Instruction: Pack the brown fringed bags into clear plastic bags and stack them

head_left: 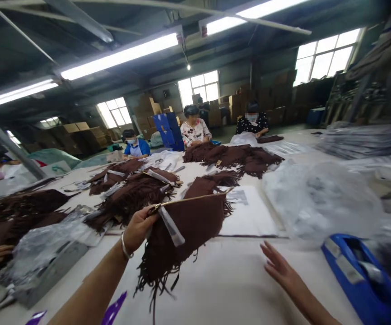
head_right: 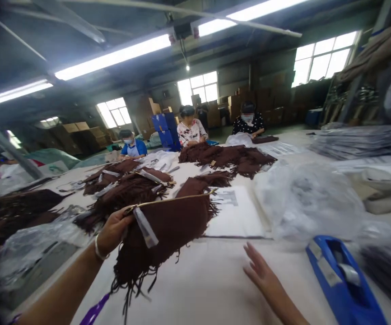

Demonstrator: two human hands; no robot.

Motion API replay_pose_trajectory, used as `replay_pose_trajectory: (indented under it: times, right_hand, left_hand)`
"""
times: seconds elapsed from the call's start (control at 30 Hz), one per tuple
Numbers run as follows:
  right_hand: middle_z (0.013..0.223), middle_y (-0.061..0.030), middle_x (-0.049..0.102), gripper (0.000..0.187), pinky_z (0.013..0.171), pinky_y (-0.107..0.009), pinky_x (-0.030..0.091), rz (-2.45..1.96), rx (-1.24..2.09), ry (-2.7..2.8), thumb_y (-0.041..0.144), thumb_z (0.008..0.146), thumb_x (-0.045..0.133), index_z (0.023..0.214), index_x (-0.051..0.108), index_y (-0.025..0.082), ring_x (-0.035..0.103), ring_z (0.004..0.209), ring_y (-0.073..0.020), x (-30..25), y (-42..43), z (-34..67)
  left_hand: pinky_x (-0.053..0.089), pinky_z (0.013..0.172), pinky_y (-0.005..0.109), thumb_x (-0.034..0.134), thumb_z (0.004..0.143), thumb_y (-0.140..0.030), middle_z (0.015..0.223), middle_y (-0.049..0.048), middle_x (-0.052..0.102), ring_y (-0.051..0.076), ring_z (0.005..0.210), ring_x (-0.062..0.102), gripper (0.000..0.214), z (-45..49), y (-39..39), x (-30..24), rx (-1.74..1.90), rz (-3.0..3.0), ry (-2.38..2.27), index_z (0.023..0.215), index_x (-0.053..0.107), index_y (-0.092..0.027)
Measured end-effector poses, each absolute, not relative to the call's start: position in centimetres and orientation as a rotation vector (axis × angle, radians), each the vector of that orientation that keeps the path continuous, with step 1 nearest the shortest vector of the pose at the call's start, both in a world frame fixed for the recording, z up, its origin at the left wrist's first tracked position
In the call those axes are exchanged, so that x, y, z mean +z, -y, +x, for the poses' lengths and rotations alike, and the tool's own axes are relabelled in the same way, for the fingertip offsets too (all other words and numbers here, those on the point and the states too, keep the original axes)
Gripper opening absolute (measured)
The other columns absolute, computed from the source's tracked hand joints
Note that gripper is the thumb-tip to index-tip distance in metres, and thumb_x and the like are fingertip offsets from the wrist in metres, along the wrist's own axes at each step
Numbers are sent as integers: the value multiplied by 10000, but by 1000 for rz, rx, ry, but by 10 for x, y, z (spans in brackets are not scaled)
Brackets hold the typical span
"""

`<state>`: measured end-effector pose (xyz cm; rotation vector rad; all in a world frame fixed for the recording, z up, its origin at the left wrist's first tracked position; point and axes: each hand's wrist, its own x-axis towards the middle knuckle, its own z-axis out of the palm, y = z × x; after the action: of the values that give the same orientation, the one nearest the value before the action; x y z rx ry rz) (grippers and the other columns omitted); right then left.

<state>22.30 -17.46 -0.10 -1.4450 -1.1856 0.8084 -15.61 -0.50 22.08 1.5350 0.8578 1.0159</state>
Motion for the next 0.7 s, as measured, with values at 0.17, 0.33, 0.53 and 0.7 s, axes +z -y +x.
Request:
replay_pose_trajectory:
  times: [0.17, 0.33, 0.53, 0.7]
  right_hand:
    - [1301, -77, 521, 571, 1034, -430, 345, -1295, 1062, 1160, 504, 734, 619, 1232, 508, 247, 429, 1234, -278, 66, 184, 217]
    - [974, -55, 666, 366, 945, -418, 405, -1495, 914, 1252, 478, 711, 647, 950, 635, 201, 567, 1005, -281, 71, 211, 242]
    - [950, -48, 685, 397, 863, -342, 473, -1589, 753, 1217, 476, 659, 675, 954, 646, 212, 594, 974, -276, 97, 209, 260]
    - [1081, -61, 661, 471, 965, -357, 433, -1640, 776, 1048, 500, 669, 660, 1036, 631, 206, 533, 1118, -291, 99, 205, 259]
  left_hand:
    - [444, 762, 251, 649, 759, -355, 894, 34, 649, 160, 810, 570, 301, -122, 55, 157, 700, 1537, -732, 975, 632, -147]
    - [402, 676, 221, 586, 768, -446, 734, -3, 575, 128, 708, 495, 334, -115, 58, 126, 412, 1873, -779, 850, 627, -124]
    - [319, 538, 185, 664, 679, -463, 571, -51, 460, 89, 574, 384, 336, -109, 37, 117, 239, 1985, -809, 759, 643, -137]
    - [385, 614, 203, 474, 780, -622, 715, -3, 545, 120, 669, 461, 522, -101, 37, 107, 218, 1939, -788, 871, 649, -138]
